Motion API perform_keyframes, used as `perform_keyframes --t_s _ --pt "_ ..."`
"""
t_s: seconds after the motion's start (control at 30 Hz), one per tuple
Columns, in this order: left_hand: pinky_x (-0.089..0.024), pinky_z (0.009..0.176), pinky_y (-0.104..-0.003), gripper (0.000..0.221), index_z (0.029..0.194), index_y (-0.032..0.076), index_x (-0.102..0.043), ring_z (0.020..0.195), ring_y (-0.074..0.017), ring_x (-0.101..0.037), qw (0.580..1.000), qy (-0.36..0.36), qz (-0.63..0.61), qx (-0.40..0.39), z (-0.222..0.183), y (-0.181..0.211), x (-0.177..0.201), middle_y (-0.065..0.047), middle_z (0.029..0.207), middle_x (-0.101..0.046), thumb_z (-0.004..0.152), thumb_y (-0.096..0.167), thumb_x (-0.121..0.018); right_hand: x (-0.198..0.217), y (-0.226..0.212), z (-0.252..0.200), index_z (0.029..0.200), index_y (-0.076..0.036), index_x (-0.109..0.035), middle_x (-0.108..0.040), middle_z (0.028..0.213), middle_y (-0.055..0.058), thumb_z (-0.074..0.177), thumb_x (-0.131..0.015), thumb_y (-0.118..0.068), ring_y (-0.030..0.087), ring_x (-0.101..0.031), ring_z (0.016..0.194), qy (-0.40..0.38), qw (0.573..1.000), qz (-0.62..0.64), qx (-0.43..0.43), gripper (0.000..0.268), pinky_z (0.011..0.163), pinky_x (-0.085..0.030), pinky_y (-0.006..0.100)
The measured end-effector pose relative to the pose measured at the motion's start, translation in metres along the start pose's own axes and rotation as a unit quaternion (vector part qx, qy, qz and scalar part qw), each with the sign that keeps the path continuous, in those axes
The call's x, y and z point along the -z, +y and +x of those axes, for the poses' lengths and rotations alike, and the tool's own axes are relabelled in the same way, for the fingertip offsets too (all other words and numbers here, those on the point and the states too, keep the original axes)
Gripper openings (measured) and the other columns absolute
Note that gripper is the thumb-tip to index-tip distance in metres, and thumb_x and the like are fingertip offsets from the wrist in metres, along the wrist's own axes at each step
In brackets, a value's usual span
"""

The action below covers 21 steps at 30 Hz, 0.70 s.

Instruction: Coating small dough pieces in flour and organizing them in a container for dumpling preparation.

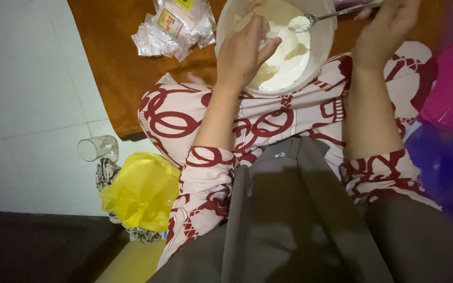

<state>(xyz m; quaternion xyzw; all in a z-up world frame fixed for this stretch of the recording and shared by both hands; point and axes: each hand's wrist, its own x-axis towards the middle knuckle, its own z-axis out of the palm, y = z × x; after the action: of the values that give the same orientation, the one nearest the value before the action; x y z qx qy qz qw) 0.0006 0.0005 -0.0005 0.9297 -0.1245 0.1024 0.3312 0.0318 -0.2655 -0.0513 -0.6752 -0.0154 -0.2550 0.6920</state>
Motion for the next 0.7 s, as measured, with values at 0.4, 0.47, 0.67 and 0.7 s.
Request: perform_keyframes --t_s 0.4,0.47,0.67,0.7 --pt "-0.050 0.070 -0.040 0.035 0.104 0.012 -0.053 0.073 -0.0289 -0.067 1.000 -0.006 0.009 0.012 -0.001 0.001 -0.001 -0.003 0.091 -0.073 0.092 0.042 -0.067 0.005 0.011 0.002 0.119 0.004 -0.060 -0.063 0.091 0.017 0.114 -0.044 -0.004 0.022 -0.055 0.073 0.017 0.999 0.023 -0.019 0.019 0.069 -0.054 0.036" --pt "-0.050 0.067 -0.040 0.035 0.105 0.012 -0.053 0.072 -0.0280 -0.068 1.000 -0.006 -0.002 0.010 0.000 0.001 0.000 -0.002 0.090 -0.074 0.092 0.042 -0.067 0.003 0.007 0.005 0.115 0.002 -0.059 -0.062 0.092 0.017 0.114 -0.048 -0.009 0.022 -0.052 0.072 0.012 0.997 0.071 -0.023 0.015 0.068 -0.050 0.036" --pt "-0.050 0.067 -0.040 0.033 0.103 0.015 -0.055 0.074 -0.0260 -0.069 0.999 -0.023 0.003 0.023 0.000 -0.001 -0.001 0.000 0.090 -0.073 0.091 0.044 -0.066 -0.011 -0.030 0.014 0.124 0.003 -0.060 -0.059 0.093 0.019 0.117 -0.044 -0.007 0.024 -0.051 0.073 -0.031 0.999 0.023 0.022 0.020 0.070 -0.051 0.040" --pt "-0.050 0.067 -0.040 0.033 0.103 0.015 -0.055 0.074 -0.0260 -0.069 0.999 -0.021 0.003 0.024 0.000 -0.001 -0.001 0.000 0.090 -0.073 0.091 0.044 -0.066 -0.011 -0.028 0.014 0.124 0.003 -0.060 -0.059 0.093 0.019 0.117 -0.044 -0.007 0.024 -0.051 0.073 -0.033 0.999 0.023 0.023 0.020 0.070 -0.051 0.040"
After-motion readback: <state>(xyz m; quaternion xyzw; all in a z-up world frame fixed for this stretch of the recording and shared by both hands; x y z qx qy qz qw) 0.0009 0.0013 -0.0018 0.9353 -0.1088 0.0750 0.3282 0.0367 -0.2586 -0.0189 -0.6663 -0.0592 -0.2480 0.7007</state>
